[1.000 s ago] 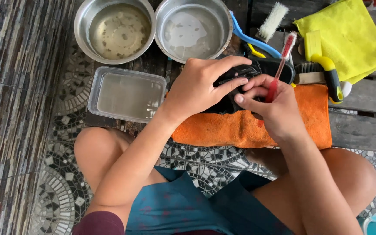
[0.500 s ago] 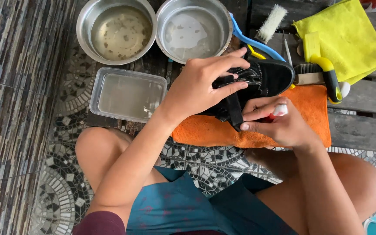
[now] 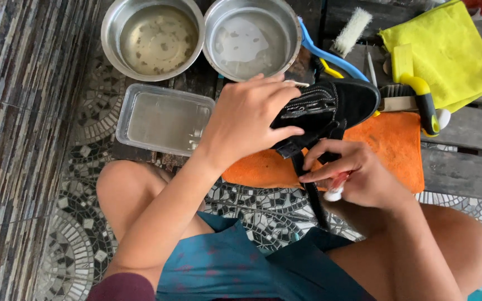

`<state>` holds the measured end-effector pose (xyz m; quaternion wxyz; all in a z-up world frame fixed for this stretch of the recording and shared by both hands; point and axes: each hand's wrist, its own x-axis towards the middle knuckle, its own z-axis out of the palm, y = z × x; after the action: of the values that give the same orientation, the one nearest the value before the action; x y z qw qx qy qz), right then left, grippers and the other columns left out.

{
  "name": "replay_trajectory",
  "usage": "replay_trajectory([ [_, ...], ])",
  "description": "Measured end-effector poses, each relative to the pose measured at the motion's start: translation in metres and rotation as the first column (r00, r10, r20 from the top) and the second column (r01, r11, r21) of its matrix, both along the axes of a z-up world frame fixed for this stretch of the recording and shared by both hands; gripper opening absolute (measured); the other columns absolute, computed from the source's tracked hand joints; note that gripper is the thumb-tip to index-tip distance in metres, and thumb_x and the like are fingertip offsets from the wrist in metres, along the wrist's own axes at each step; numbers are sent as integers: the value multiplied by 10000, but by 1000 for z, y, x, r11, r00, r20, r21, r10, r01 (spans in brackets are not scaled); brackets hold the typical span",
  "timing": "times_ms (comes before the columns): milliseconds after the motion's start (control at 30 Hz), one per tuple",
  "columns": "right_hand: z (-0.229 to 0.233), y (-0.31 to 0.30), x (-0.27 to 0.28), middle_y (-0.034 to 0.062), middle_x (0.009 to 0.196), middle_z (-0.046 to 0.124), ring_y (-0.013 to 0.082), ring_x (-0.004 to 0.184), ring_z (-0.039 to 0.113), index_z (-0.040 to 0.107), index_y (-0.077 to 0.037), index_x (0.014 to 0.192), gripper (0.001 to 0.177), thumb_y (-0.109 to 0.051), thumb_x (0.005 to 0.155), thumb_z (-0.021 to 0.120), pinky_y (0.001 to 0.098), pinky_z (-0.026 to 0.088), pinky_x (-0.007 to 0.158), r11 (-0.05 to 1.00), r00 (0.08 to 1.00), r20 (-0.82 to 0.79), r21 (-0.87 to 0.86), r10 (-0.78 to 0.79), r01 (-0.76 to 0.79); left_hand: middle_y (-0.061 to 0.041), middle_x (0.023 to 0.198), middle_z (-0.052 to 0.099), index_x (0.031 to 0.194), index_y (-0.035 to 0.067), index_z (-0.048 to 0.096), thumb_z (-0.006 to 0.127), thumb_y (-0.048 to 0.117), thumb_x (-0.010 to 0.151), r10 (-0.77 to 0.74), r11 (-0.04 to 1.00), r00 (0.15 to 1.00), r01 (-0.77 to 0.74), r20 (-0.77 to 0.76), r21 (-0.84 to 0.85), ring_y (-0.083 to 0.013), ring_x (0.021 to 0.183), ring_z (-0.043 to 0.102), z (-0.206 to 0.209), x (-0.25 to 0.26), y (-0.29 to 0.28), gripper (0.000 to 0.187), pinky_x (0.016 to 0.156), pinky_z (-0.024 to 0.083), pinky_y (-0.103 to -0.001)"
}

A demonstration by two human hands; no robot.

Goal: Cleaning a black sneaker using a toothbrush and soapy water on a workbench.

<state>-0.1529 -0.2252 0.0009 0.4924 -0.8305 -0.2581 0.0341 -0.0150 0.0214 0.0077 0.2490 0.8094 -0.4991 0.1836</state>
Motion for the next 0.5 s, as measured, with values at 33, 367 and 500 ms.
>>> replay_trajectory([
  [33, -2, -1, -1, 19, 1092, 796, 153, 922, 776, 930, -184, 1057, 290, 39, 910, 815, 288, 544, 790, 1000, 1000, 1, -2, 2, -2, -103, 1288, 852, 1271, 67, 796, 1060, 525, 837, 2, 1000, 1000, -2, 1, -2, -324, 1304, 774, 1, -9, 5, 684, 1079, 658, -509],
  [367, -6, 3, -4, 110, 1095, 814, 175, 726, 679, 914, -58, 955, 388, 156, 718, 693, 286, 492, 585, 999, 999, -36, 29, -24, 25, -91, 833, 746, 936, 41, 735, 757, 373, 1021, -352, 904, 410, -83, -841, -419, -204, 747, 733, 0, -66, 2, 343, 682, 601, -360],
  [500, -10, 0, -2, 117, 1123, 852, 103, 550, 588, 936, -50, 943, 256, 69, 767, 793, 262, 423, 477, 999, 999, -41, 40, -30, 32, -252, 1283, 780, 1146, 23, 673, 716, 511, 1091, -698, 679, -199, -491, -688, -546, -386, 1151, 817, -30, -50, -5, 493, 1006, 705, -534],
])
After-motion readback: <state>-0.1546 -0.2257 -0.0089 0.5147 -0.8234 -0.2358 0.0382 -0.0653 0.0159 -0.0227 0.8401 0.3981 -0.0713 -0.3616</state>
